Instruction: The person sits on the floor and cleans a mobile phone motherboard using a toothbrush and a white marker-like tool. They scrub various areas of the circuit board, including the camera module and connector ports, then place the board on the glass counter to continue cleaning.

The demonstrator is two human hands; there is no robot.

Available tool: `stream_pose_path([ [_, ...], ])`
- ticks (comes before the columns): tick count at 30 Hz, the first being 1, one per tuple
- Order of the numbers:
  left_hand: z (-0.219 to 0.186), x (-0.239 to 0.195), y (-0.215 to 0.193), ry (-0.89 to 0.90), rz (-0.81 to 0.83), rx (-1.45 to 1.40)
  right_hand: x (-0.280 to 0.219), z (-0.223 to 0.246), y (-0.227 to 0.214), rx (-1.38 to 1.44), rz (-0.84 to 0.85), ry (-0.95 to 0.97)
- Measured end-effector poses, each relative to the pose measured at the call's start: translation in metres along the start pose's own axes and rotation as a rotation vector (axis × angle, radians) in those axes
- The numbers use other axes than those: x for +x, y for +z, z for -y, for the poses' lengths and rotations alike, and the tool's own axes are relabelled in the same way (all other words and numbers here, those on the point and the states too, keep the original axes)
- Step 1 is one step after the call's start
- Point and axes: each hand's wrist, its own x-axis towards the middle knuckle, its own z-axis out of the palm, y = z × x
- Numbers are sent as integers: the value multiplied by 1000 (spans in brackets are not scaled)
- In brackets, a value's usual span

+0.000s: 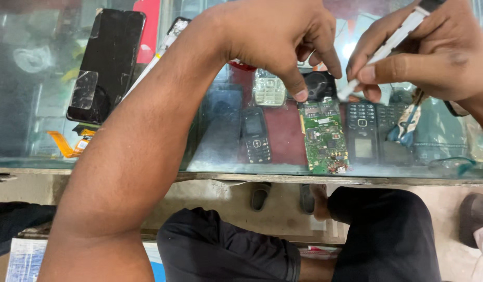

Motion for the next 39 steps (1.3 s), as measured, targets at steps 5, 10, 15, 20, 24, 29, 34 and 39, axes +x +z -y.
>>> stream_pose_path([
  [5,-4,1,2,-28,-16,-27,-3,-3,0,-58,-12,9],
  [10,-2,2,-1,31,16,-25,-1,5,1,-32,-7,-1],
  [15,-4,1,-6,57,33,-69,2,13,-3,32,56,-15],
  [20,-9,1,-5,8,26,-86,1,14,0,60,58,-41],
  [24,-12,2,-7,-8,43,-123,3,14,0,72,84,-38],
  [29,-18,1,-8,-57,32,-44,1,12,-1,125,71,-27],
  [34,-19,-1,-7,-104,53,-69,2,11,1,148,96,-55],
  [39,-19,0,-7,-61,40,-94,1,14,0,124,81,-32],
])
